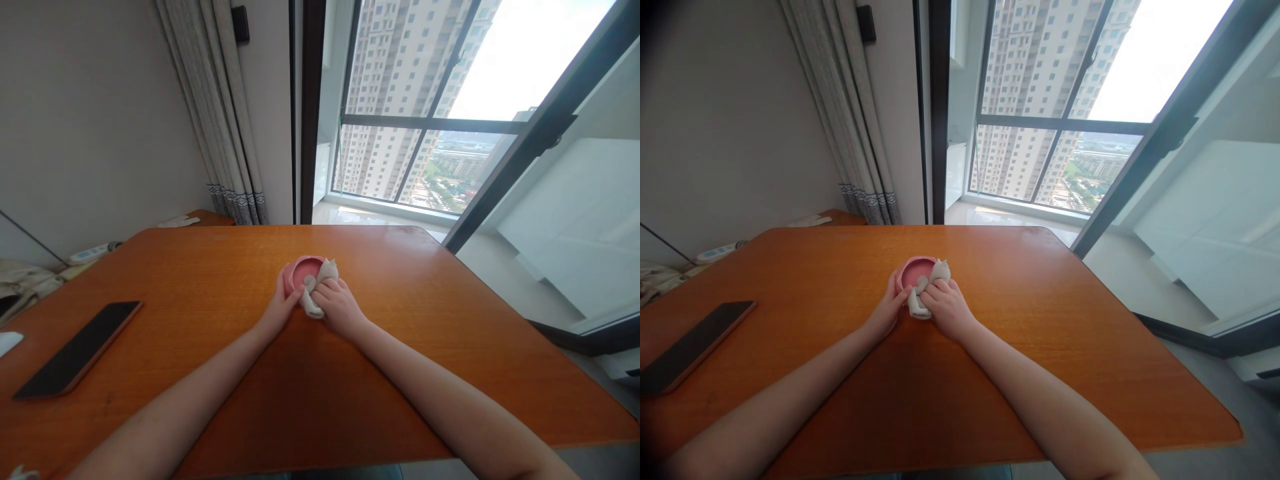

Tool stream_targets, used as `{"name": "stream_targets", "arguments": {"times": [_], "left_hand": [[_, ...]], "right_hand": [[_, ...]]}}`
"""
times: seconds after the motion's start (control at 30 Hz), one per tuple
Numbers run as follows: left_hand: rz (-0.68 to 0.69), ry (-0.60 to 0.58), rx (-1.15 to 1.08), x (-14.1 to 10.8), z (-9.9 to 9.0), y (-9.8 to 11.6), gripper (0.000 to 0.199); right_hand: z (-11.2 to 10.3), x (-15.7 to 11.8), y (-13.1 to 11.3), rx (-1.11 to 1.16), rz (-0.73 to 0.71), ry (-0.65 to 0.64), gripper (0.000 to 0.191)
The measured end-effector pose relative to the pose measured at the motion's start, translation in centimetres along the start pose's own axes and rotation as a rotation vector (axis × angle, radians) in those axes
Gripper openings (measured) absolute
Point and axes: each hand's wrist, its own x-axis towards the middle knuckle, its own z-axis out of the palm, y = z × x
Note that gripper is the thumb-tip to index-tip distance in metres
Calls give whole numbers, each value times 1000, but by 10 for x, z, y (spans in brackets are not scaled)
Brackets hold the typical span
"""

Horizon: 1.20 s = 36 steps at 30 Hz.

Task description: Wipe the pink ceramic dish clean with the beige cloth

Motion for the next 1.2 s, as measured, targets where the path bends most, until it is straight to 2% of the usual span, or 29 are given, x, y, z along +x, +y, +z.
{"name": "stream_targets", "arguments": {"times": [0.17, 0.3, 0.4, 0.47, 0.53, 0.67, 0.8, 0.93, 1.03, 1.1, 1.2], "left_hand": [[86, 50, 167, -3, -2, 5, 69], [166, -65, 194, 6, -19, 13, 73], [114, -120, 101, 11, -26, 12, 73], [9, -100, 0, 9, -22, 8, 77], [-35, -76, -60, 5, -12, 5, 83], [54, -30, -6, -4, 5, 3, 76], [46, 1, 84, -2, 0, 6, 58], [208, 12, 230, 2, -12, 13, 57], [206, 15, 204, 0, -14, 17, 62], [160, 20, 134, -4, -9, 18, 69], [177, 52, 129, -11, 0, 19, 82]], "right_hand": [[-3, 1, 3, 65, -36, -30, 11], [-13, 3, 9, 16, -147, -77, 18], [-15, 3, 7, -36, -159, -88, 19], [-12, 2, 3, -49, -113, -70, 16], [-10, 1, 0, -50, -61, -38, 14], [-9, -1, 1, -8, -59, -6, 15], [-11, 0, 2, 26, -82, -39, 16], [-11, 2, 4, 31, -128, -65, 17], [-8, 2, 2, -2, -110, -31, 18], [-6, 0, 0, -30, -90, -8, 18], [-3, -2, -3, -45, -54, 34, 17]]}}
